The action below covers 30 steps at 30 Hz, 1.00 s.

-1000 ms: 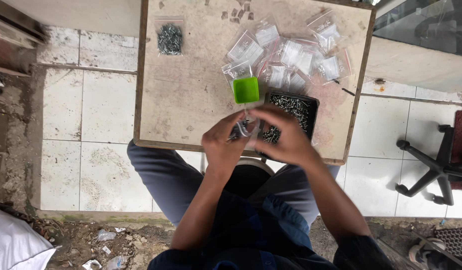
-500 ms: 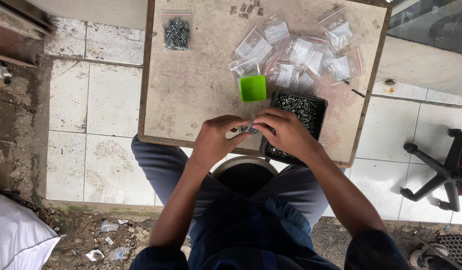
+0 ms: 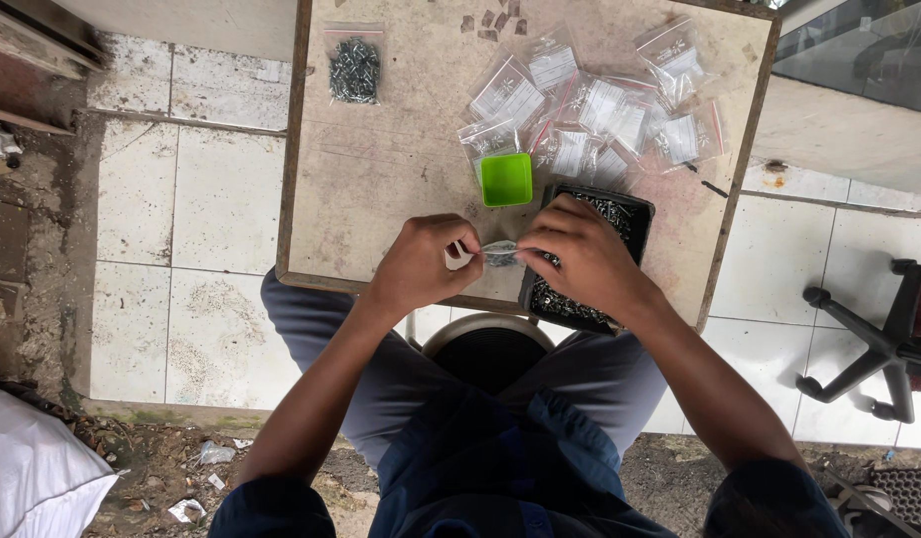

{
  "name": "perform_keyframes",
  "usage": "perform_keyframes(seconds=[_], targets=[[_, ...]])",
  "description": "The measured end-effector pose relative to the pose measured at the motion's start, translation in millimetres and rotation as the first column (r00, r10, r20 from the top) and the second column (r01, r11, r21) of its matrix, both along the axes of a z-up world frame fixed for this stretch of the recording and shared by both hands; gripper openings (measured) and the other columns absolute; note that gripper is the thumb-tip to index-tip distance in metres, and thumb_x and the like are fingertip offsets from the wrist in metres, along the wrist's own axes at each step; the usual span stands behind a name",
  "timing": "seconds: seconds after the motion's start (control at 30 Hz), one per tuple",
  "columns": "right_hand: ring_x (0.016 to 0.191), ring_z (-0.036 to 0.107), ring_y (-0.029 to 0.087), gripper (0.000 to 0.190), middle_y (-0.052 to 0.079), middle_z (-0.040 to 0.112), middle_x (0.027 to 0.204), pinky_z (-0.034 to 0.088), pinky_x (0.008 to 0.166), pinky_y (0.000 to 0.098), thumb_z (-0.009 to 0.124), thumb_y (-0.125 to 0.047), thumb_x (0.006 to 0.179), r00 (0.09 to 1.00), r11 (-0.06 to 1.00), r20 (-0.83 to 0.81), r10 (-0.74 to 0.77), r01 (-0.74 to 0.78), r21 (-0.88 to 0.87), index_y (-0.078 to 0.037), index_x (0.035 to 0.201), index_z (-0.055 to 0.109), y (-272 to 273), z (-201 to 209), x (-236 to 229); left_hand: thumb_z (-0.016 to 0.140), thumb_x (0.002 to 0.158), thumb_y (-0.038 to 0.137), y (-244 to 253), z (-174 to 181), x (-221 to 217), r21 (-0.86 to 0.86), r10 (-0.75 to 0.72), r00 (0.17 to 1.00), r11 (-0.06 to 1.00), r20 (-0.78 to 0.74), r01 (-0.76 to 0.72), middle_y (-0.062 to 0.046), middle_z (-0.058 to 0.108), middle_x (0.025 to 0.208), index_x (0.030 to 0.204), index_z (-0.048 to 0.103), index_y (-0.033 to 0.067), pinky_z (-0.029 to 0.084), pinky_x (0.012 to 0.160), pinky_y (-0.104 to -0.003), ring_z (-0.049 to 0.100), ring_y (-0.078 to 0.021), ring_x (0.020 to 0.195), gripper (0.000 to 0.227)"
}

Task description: The person sits at a table and sorts small metal screws from a black tray into a green container. They then transfer the screws from the green container into small plastic bags and place the filled bags on the table.

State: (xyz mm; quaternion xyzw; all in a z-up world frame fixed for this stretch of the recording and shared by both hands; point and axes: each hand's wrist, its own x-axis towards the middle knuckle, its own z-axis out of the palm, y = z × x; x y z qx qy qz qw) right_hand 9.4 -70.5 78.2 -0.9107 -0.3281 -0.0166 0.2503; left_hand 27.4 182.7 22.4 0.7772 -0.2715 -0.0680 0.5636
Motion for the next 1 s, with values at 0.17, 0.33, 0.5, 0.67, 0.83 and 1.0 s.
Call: perform_keyframes(seconds=[0.17, 0.33, 0.5, 0.67, 0.83, 1.0], targets=[[0.090, 0.067, 0.025, 0.005, 0.003, 0.071, 0.088, 0.057, 0.081, 0.0414, 0.080, -0.007, 0.094, 1.000, 0.999, 0.030, -0.006, 0.005, 0.050, -0.011, 0.091, 0.079, 1, 1, 1, 0.084, 0.086, 0.005, -9, -1, -3, 0.014, -0.019, 0.996, 1.000, 0.085, 0.018, -0.011, 0.078, 0.082, 0.092, 0.079, 0.0080, 0.065, 0.067, -0.033, 0.078, -0.0246, 0.077, 0.009], [0.086, 0.067, 0.024, 0.004, 0.007, 0.070, 0.084, 0.058, 0.079, 0.0363, 0.077, -0.005, 0.095, 0.999, 0.999, 0.044, 0.011, -0.012, 0.032, -0.007, 0.094, 0.079, 4, -9, -3, 0.078, 0.092, 0.002, -13, 1, -5, 0.141, -0.050, 0.958, 0.990, 0.283, 0.010, -0.010, 0.076, 0.077, 0.094, 0.082, 0.0083, 0.063, 0.065, -0.034, 0.076, -0.0244, 0.072, 0.008], [0.084, 0.065, 0.026, 0.003, 0.011, 0.066, 0.085, 0.058, 0.073, 0.0361, 0.073, 0.001, 0.097, 0.991, 0.997, 0.107, 0.078, -0.078, -0.002, -0.001, 0.098, 0.076, 4, 1, -9, 0.080, 0.097, 0.008, -1, -1, -11, 0.137, 0.024, 0.940, 0.988, 0.339, -0.075, -0.010, 0.075, 0.077, 0.096, 0.081, 0.0069, 0.063, 0.066, -0.035, 0.076, -0.0269, 0.073, 0.001], [0.086, 0.062, 0.025, 0.005, 0.010, 0.064, 0.084, 0.056, 0.074, 0.0342, 0.072, 0.001, 0.097, 0.983, 0.995, 0.158, 0.091, -0.085, -0.047, -0.002, 0.095, 0.075, 1, -6, -11, 0.078, 0.095, 0.007, -6, -15, -24, 0.156, 0.036, 0.906, 0.981, 0.421, -0.112, -0.006, 0.070, 0.074, 0.094, 0.079, 0.0074, 0.062, 0.065, -0.030, 0.073, -0.0215, 0.070, 0.002], [0.093, 0.062, 0.023, 0.005, 0.007, 0.071, 0.090, 0.054, 0.081, 0.0360, 0.077, -0.009, 0.096, 0.975, 0.992, 0.188, 0.115, -0.103, -0.068, -0.009, 0.099, 0.081, 16, -3, -8, 0.074, 0.099, 0.007, -16, -11, -30, 0.224, -0.034, 0.864, 0.970, 0.503, -0.093, -0.007, 0.068, 0.076, 0.094, 0.077, 0.0062, 0.062, 0.067, -0.030, 0.072, -0.0221, 0.072, 0.006], [0.084, 0.062, 0.026, 0.009, 0.007, 0.061, 0.083, 0.055, 0.069, 0.0355, 0.071, -0.002, 0.100, 0.962, 0.996, 0.259, 0.091, -0.091, -0.014, -0.003, 0.092, 0.075, 17, -19, -9, 0.077, 0.098, 0.021, 8, 8, 0, -0.012, 0.167, 0.923, 0.985, 0.345, -0.174, -0.013, 0.073, 0.091, 0.103, 0.078, 0.0091, 0.062, 0.072, -0.044, 0.072, -0.0327, 0.084, 0.013]])
